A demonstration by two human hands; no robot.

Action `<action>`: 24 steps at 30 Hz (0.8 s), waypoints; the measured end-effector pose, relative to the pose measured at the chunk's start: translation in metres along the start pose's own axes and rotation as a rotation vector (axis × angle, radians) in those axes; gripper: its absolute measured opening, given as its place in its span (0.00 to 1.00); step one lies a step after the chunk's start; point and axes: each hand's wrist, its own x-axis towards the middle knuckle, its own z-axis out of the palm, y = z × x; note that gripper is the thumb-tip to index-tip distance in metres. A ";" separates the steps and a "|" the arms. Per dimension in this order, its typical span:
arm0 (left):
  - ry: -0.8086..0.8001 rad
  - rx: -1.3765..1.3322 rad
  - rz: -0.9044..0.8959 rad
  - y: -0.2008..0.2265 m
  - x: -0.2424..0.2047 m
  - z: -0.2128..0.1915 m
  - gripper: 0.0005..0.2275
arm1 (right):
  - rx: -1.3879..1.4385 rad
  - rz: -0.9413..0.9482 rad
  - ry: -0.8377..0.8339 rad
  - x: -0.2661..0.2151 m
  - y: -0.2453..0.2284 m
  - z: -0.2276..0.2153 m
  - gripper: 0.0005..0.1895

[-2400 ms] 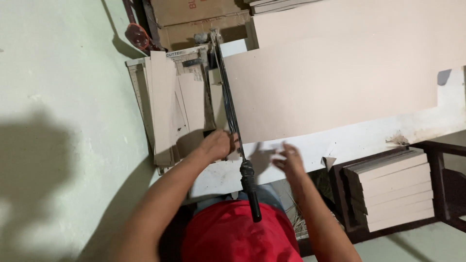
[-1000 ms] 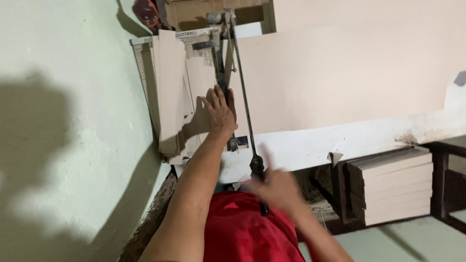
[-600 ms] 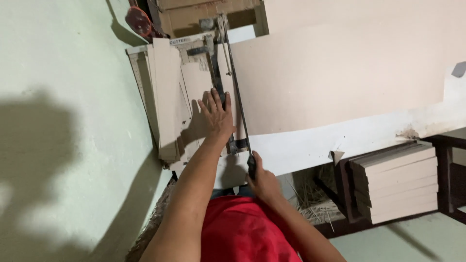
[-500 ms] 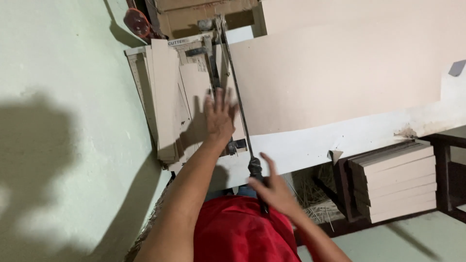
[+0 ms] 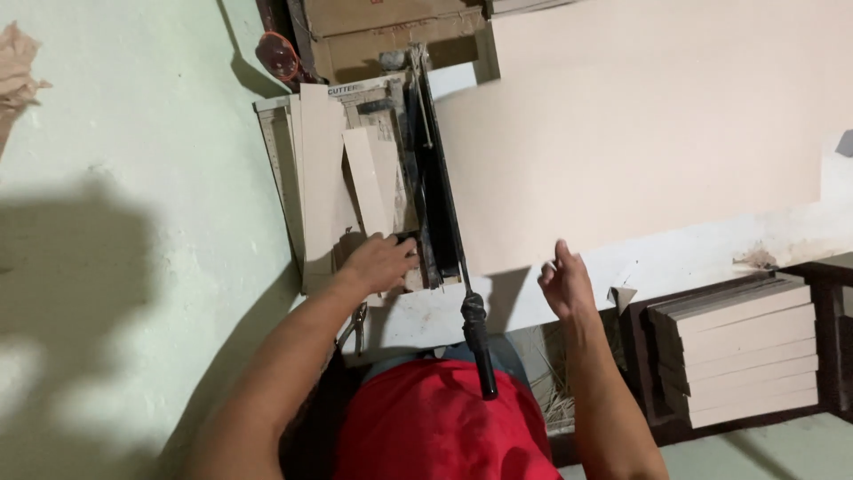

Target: The person uses a manual paper cutter to trim large sheets of light-colored paper. They repeatedly place sheets on the machine's base, align them against the guide, and pull down the lever to cut the paper. The cut pieces are then removed and stacked.

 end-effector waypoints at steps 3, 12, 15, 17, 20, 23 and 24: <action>0.065 -0.100 0.007 -0.009 -0.009 -0.015 0.15 | -0.106 -0.039 0.036 0.009 0.021 -0.021 0.17; 0.021 -0.406 -0.619 0.002 0.042 -0.116 0.40 | -0.555 -0.029 0.007 -0.005 0.026 0.043 0.23; -0.172 -0.386 -0.763 0.004 0.069 -0.107 0.46 | -0.622 -0.006 -0.005 0.002 0.025 0.035 0.22; -0.220 -0.391 -0.796 0.002 0.075 -0.098 0.48 | -0.994 0.044 -0.043 0.016 0.029 0.020 0.27; -0.245 -0.375 -0.783 0.000 0.077 -0.099 0.47 | -1.473 -0.137 -0.192 -0.069 -0.003 0.081 0.29; -0.224 -0.368 -0.796 0.000 0.089 -0.082 0.48 | -1.656 -0.184 -0.309 -0.194 -0.026 0.143 0.47; -0.221 -0.363 -0.788 0.000 0.088 -0.087 0.48 | -1.650 -0.185 -0.299 -0.197 -0.012 0.143 0.47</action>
